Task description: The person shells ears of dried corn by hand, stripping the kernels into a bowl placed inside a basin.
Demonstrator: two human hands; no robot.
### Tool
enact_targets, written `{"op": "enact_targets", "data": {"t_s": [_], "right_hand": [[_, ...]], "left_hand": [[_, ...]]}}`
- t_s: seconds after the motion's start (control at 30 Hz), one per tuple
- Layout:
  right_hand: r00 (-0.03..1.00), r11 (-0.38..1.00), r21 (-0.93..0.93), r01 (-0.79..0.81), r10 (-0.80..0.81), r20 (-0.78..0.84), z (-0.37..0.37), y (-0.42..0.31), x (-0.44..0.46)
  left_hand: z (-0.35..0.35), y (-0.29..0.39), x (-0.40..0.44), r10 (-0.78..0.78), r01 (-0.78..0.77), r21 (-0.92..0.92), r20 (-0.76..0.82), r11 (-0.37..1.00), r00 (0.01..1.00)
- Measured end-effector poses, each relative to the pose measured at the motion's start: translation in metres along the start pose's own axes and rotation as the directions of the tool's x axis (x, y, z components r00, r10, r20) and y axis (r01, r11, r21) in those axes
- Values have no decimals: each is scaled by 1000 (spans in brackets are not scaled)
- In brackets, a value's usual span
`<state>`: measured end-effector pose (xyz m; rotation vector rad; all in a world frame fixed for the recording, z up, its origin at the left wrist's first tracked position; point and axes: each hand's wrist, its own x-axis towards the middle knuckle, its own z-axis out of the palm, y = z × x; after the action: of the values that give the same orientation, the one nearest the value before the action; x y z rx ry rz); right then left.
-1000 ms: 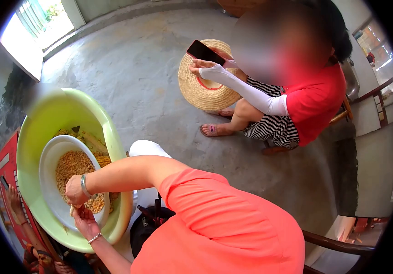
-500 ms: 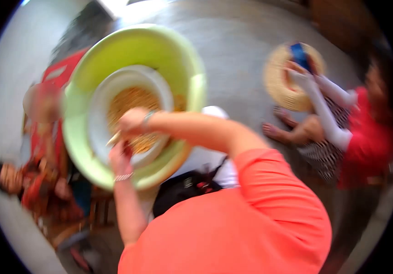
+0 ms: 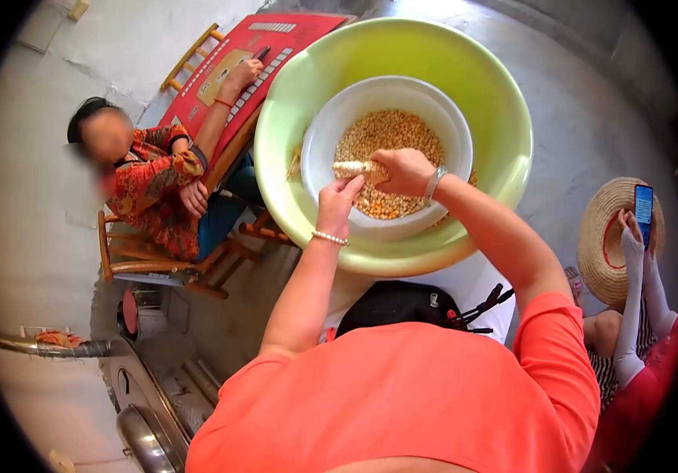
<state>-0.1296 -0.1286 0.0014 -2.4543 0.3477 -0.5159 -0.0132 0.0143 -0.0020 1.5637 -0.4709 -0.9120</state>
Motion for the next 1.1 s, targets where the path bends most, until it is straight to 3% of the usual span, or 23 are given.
{"op": "enact_targets", "data": {"t_s": [0.17, 0.3, 0.6, 0.8, 1.0, 1.1], "right_hand": [[996, 992, -96, 88, -90, -12, 0, 0, -5], [992, 989, -83, 122, -124, -17, -3, -4, -8], [990, 986, -79, 144, -144, 2, -4, -1, -6], [992, 990, -78, 118, -120, -22, -4, -1, -5], [993, 992, -66, 104, -107, -49, -1, 0, -4], [995, 993, -63, 96, -96, -8, 3, 3, -3]], "left_hand": [[7, 3, -4, -80, 80, 18, -12, 997, 997], [9, -1, -2, -44, 44, -5, -30, 999, 999], [12, 0, -3, -37, 36, -181, -5, 983, 999], [13, -1, -3, -59, 62, -157, 21, 986, 998], [14, 2, -5, -79, 87, -245, 41, 966, 996], [13, 3, -1, -130, 136, -165, 45, 977, 990]]}}
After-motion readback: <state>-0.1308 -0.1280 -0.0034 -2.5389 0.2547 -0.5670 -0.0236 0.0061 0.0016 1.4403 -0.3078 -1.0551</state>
